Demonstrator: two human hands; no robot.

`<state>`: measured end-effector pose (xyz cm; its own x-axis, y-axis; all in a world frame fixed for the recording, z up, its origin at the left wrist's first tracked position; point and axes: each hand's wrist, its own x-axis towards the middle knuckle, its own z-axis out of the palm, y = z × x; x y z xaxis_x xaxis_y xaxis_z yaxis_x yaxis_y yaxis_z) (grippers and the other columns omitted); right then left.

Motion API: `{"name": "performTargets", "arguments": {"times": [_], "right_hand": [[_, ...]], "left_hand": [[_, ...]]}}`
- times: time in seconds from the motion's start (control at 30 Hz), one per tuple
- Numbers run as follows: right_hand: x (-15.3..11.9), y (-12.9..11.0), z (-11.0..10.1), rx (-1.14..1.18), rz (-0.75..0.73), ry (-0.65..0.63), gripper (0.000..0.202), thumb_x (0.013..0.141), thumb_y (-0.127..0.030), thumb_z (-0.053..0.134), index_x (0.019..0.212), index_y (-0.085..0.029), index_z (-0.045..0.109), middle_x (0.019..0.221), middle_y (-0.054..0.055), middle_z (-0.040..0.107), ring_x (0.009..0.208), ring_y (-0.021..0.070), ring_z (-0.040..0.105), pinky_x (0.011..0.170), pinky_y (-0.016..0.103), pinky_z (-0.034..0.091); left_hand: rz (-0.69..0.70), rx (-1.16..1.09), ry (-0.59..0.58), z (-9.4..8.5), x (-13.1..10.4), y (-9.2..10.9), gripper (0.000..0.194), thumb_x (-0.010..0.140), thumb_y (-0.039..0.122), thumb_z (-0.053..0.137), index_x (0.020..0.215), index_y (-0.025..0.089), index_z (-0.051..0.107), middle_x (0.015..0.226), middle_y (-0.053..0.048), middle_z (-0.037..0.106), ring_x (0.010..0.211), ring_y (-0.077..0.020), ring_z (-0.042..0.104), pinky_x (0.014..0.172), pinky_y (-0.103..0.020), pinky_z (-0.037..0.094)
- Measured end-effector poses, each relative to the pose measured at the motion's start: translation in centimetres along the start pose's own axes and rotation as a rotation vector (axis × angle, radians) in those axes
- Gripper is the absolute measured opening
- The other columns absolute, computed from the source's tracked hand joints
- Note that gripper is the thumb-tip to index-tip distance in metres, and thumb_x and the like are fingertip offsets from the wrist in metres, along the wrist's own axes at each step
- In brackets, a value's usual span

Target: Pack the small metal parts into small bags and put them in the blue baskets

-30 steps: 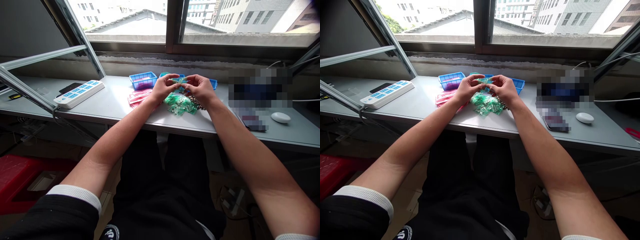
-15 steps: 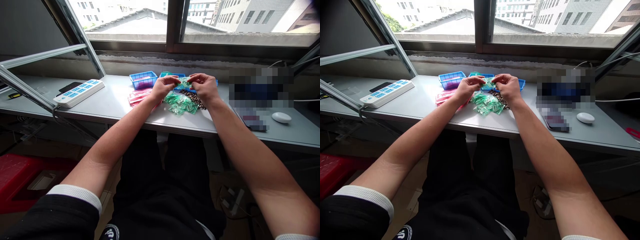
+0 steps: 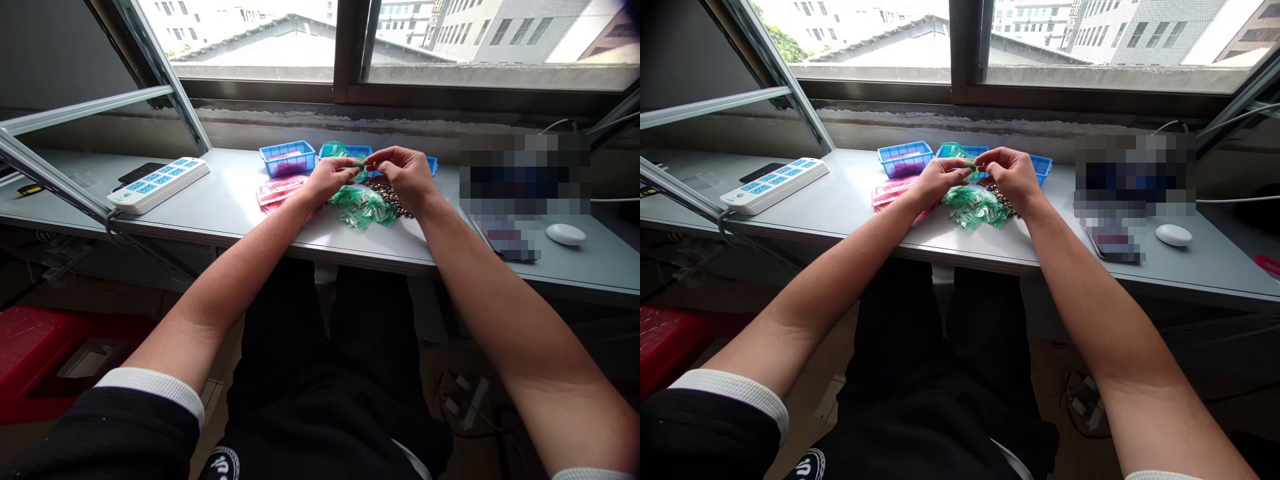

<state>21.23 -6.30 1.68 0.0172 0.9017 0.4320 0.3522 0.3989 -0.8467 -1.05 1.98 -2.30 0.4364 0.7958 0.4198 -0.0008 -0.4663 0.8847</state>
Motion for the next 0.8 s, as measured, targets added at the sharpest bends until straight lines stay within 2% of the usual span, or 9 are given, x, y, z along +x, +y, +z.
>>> {"name": "performTargets", "arguments": {"times": [0.1,0.2,0.3,0.43,0.47,0.53,0.67,0.73,0.8], "right_hand": [[0.6,0.9,-0.1,-0.009,-0.006,0.061,0.023,0.105,-0.021,0.085,0.126,-0.029,0.09,0.144,0.012,0.092,0.132,0.0351,0.092,0.113,0.052,0.084],[1.2,1.8,-0.2,-0.005,0.019,0.091,0.032,0.102,-0.021,0.088,0.133,-0.03,0.085,0.148,0.013,0.09,0.132,0.0367,0.091,0.108,0.054,0.085],[1.5,2.4,-0.2,0.002,0.046,0.079,0.029,0.104,-0.025,0.089,0.131,-0.032,0.082,0.143,0.012,0.09,0.131,0.0369,0.091,0.101,0.053,0.086],[1.6,2.5,-0.2,0.013,0.069,0.094,0.021,0.106,-0.024,0.086,0.125,-0.031,0.079,0.132,0.011,0.09,0.122,0.0336,0.092,0.091,0.048,0.085],[1.6,2.4,-0.2,0.017,0.073,0.097,0.019,0.107,-0.023,0.085,0.124,-0.03,0.079,0.13,0.011,0.09,0.119,0.0328,0.092,0.089,0.047,0.085],[1.4,2.2,-0.2,0.024,0.083,0.096,0.017,0.109,-0.021,0.082,0.123,-0.029,0.078,0.128,0.011,0.089,0.117,0.0318,0.092,0.089,0.046,0.084],[1.0,1.5,-0.1,-0.022,0.107,0.076,0.017,0.112,-0.026,0.082,0.128,-0.03,0.078,0.134,0.012,0.089,0.123,0.0333,0.092,0.092,0.047,0.085],[0.9,1.2,-0.1,-0.055,0.124,0.069,0.019,0.112,-0.031,0.083,0.131,-0.03,0.079,0.136,0.013,0.089,0.126,0.0351,0.092,0.095,0.049,0.085],[0.8,1.0,-0.1,-0.066,0.135,0.067,0.021,0.112,-0.033,0.084,0.132,-0.03,0.08,0.135,0.014,0.09,0.127,0.0364,0.092,0.097,0.051,0.086]], "left_hand": [[-0.009,-0.041,0.065,0.1,0.7,-0.8,0.022,0.117,0.031,0.088,0.134,0.021,0.096,0.147,-0.012,0.094,0.135,-0.0297,0.09,0.125,-0.052,0.075],[0.008,-0.089,0.119,0.1,1.1,-0.8,0.028,0.119,0.024,0.083,0.146,0.021,0.088,0.145,-0.012,0.092,0.132,-0.0295,0.091,0.128,-0.057,0.076],[0.012,-0.113,0.22,-0.1,1.3,-0.6,0.038,0.119,0.021,0.083,0.157,0.023,0.077,0.14,-0.012,0.091,0.131,-0.0285,0.091,0.131,-0.059,0.075],[0.032,-0.022,0.347,-1.3,2.1,-1.2,0.02,0.121,0.019,0.074,0.141,0.021,0.078,0.143,-0.014,0.089,0.133,-0.0285,0.09,0.131,-0.056,0.076],[0.04,0.027,0.362,-1.8,2.3,-1.5,0.019,0.12,0.018,0.072,0.137,0.02,0.08,0.147,-0.016,0.089,0.135,-0.0302,0.09,0.131,-0.056,0.076],[0.051,0.159,0.391,-2.5,2.6,-2.1,0.028,0.117,0.018,0.072,0.143,0.018,0.084,0.159,-0.019,0.086,0.146,-0.0349,0.087,0.138,-0.057,0.071],[0.122,0.484,0.368,-3.2,2.8,-2.6,0.059,0.107,0.018,0.081,0.166,0.018,0.082,0.189,-0.02,0.07,0.185,-0.041,0.061,0.163,-0.055,0.044],[0.123,0.607,0.295,-3.0,2.6,-2.7,0.068,0.101,0.018,0.084,0.17,0.018,0.081,0.196,-0.02,0.064,0.191,-0.042,0.053,0.167,-0.056,0.034],[0.077,0.689,0.21,-2.6,2.5,-2.9,0.072,0.096,0.019,0.087,0.168,0.018,0.083,0.194,-0.021,0.067,0.189,-0.0451,0.054,0.167,-0.06,0.033]]}}
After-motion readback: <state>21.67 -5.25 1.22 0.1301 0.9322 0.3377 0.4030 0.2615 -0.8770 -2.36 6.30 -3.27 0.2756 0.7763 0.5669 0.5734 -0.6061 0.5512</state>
